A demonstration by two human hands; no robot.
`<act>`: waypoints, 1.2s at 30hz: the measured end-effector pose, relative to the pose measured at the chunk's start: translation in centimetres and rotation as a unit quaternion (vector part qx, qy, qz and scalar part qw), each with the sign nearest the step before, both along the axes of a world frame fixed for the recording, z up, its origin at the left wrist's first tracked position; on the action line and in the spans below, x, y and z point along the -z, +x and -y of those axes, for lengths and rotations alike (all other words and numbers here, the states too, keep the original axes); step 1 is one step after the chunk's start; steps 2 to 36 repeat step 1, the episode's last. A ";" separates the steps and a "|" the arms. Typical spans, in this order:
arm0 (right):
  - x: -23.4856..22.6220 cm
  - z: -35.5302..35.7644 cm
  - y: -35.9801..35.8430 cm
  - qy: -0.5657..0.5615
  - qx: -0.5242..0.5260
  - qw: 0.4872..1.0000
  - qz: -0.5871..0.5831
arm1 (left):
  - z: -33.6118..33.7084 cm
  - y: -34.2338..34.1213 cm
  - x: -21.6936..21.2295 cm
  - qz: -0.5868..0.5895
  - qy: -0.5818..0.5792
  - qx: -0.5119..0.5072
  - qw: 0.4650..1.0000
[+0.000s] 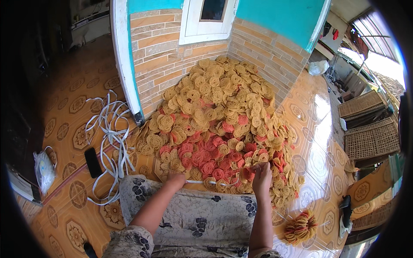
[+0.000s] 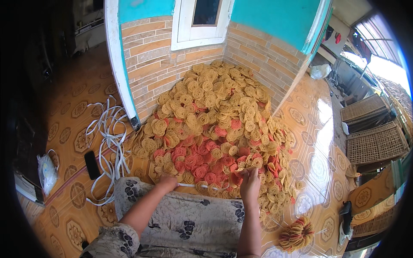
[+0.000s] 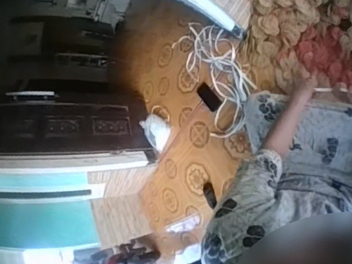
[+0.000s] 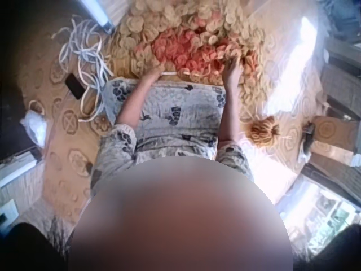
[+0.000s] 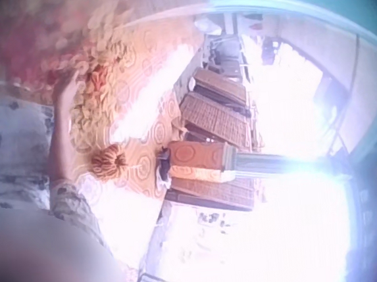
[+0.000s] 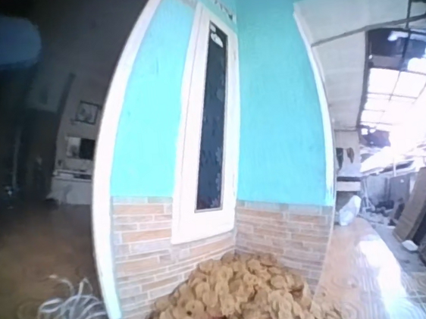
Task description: The person sits on the floor and assembles small coiled decorative items by threading a white ribbon through them and tying it. They handle the coiled items one at a time, pick up ribbons, and place the finished units aside.
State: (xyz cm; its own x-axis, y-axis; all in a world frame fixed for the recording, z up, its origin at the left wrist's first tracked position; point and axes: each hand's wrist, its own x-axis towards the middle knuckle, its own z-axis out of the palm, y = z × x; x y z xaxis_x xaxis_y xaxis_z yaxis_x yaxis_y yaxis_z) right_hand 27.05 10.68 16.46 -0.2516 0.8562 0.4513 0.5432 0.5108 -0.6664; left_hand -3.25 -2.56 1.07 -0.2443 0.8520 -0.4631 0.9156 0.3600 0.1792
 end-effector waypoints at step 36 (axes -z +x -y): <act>0.4 -0.1 0.3 -0.014 -0.006 1.000 -0.014 | -0.1 -0.2 1.5 0.023 -0.006 0.006 1.000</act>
